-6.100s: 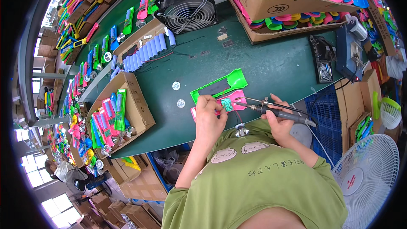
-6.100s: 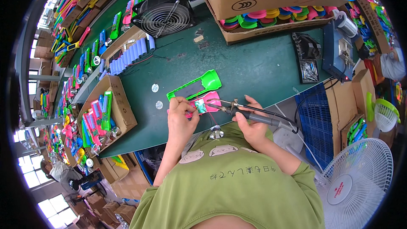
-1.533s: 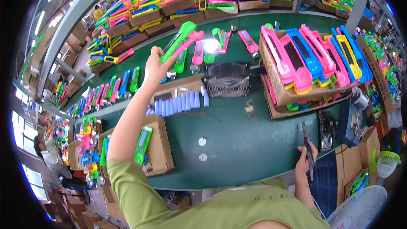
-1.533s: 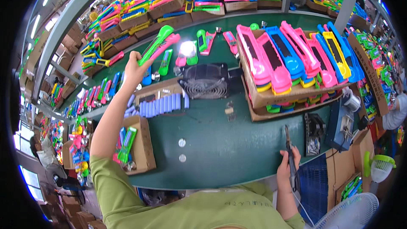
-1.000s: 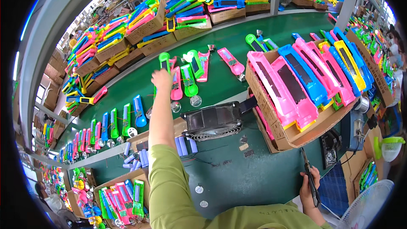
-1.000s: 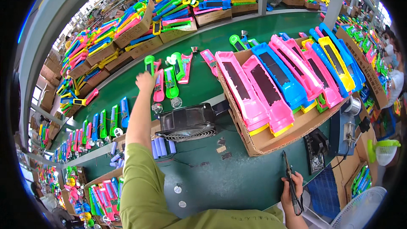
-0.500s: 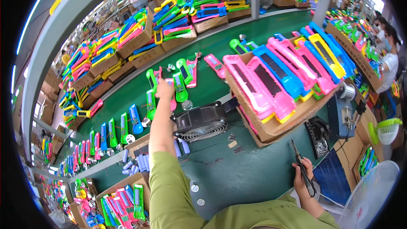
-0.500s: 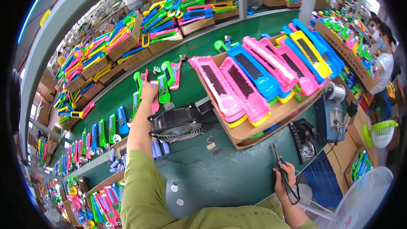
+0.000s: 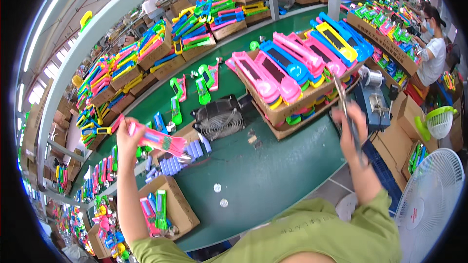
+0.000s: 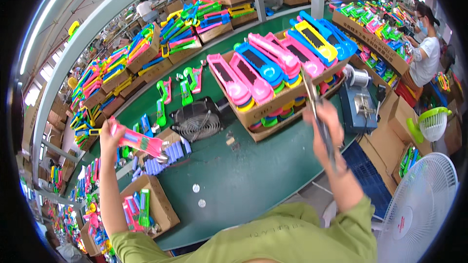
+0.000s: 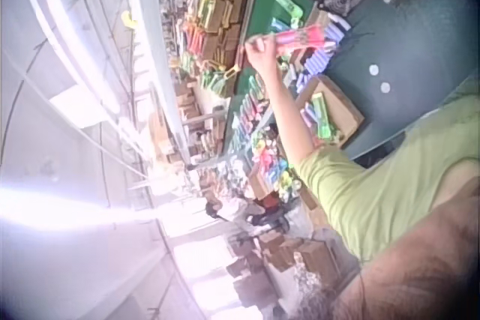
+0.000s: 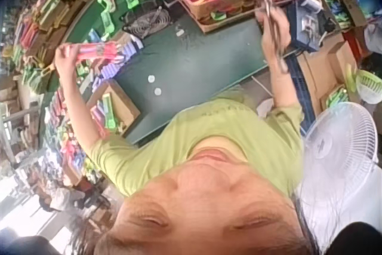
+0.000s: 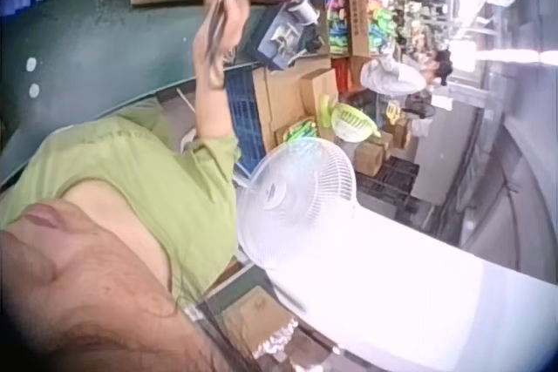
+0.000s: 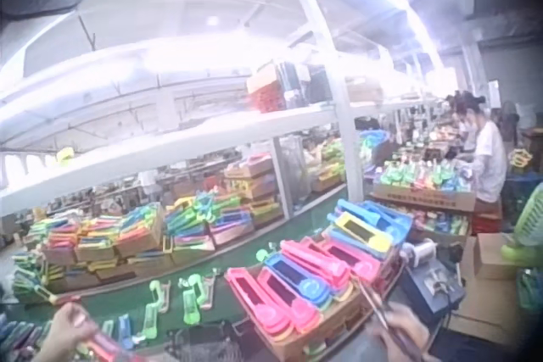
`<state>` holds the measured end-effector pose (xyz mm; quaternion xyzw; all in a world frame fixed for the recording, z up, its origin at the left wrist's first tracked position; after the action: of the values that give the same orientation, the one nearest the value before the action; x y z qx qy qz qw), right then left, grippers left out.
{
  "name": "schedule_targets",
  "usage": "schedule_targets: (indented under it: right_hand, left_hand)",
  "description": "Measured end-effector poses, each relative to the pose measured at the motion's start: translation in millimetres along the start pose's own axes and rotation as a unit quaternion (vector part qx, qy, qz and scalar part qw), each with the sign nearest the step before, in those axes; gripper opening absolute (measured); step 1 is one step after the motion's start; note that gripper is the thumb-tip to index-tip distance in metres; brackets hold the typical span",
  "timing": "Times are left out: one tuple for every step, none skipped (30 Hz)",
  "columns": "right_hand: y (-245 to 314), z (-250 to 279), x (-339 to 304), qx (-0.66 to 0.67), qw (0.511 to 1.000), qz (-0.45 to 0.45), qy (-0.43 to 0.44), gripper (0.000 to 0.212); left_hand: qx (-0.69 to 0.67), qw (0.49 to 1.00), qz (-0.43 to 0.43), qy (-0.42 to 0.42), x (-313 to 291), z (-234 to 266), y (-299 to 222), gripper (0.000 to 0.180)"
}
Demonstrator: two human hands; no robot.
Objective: The person puts flashlight parts into a cardboard box by hand, solders internal wiring and components into flashlight casings using a soldering iron, and places the assembled flashlights onto the conveyor belt.
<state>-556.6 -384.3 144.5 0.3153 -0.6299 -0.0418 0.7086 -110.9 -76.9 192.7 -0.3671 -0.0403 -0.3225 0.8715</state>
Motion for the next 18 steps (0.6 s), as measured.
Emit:
schedule_targets:
  right_hand:
    - [-20.0,-7.1,21.8,0.026,0.999,-0.018,-0.002,0.023]
    - [-32.9,-9.6,44.5,-0.100,0.994,-0.034,0.002,0.026]
    - [-49.6,-21.6,64.7,-0.058,0.994,-0.091,0.011,0.031]
    - [-64.1,-30.3,79.9,-0.061,0.995,-0.076,0.025,0.036]
    - [-81.7,-30.5,90.3,-0.139,0.988,-0.038,0.063,0.043]
    - [-94.9,-35.3,97.5,-0.153,0.983,-0.062,0.081,0.048]
    - [-96.0,-41.3,105.7,-0.148,0.984,-0.036,0.095,0.047]
    - [-84.5,-50.1,110.2,-0.212,0.972,0.006,0.096,0.045]
    - [-82.9,-48.1,114.6,-0.266,0.959,0.050,0.084,0.045]
    - [-82.3,-50.0,116.8,-0.316,0.941,0.092,0.073,0.044]
    - [-86.3,-40.5,120.6,-0.376,0.919,0.108,0.037,0.043]
    - [-100.2,-30.0,122.1,-0.386,0.918,0.072,0.056,0.048]
    - [-99.0,-21.0,121.8,-0.437,0.895,0.082,0.033,0.052]
    - [-99.1,-11.4,121.3,-0.486,0.869,0.091,0.008,0.057]
    - [-127.7,13.6,123.4,-0.505,0.863,0.016,0.016,0.068]
    - [-139.8,28.7,126.3,-0.519,0.855,-0.012,0.003,0.075]
    - [-149.9,44.4,130.6,-0.496,0.867,-0.040,-0.008,0.078]
    - [-160.6,58.9,133.9,-0.472,0.879,-0.071,-0.019,0.080]
  left_hand:
    - [-0.055,0.998,0.040,0.008,-38.5,-9.5,-0.7,0.024]
    - [-0.114,0.990,0.076,0.019,-71.7,-25.2,-0.8,0.022]
    - [-0.118,0.989,0.084,0.013,-109.0,-41.4,29.5,0.025]
    - [-0.068,0.994,0.082,0.012,-147.0,-64.0,34.6,0.027]
    - [-0.278,0.943,0.177,0.047,-183.0,-105.3,11.5,0.028]
    - [-0.342,0.916,0.202,0.057,-217.6,-135.7,22.1,0.027]
    - [-0.353,0.901,0.246,0.053,-250.5,-157.3,30.9,0.026]
    - [-0.369,0.883,0.286,0.052,-275.2,-178.5,37.9,0.026]
    - [-0.385,0.868,0.312,0.023,-293.6,-190.0,39.4,0.026]
    - [-0.398,0.852,0.340,-0.007,-313.8,-195.7,43.8,0.026]
    - [-0.329,0.899,0.283,-0.058,-319.9,-187.5,43.2,0.027]
    - [-0.303,0.912,0.262,-0.085,-324.8,-181.0,37.7,0.029]
    - [-0.247,0.930,0.257,-0.089,-328.3,-177.9,38.1,0.034]
    - [-0.190,0.945,0.251,-0.092,-330.6,-174.7,37.4,0.038]
    - [0.006,0.979,0.156,-0.130,-317.3,-150.0,4.3,0.043]
    - [0.204,0.963,0.054,-0.166,-306.1,-128.8,-34.5,0.047]
    - [0.184,0.965,0.044,-0.180,-306.2,-121.8,-33.5,0.057]
    - [0.176,0.962,0.014,-0.209,-302.1,-110.0,-43.8,0.055]
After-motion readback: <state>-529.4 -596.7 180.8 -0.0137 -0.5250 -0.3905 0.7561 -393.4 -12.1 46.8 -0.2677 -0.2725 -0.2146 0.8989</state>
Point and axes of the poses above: each hand's wrist, its own x-axis towards the middle knuckle, its own z-axis out of the back of the hand, y = z × x, the point moved 10 cm from there along x, towards the middle knuckle, and after that the axes turned 13 degrees about x, right-handed, at the moved point
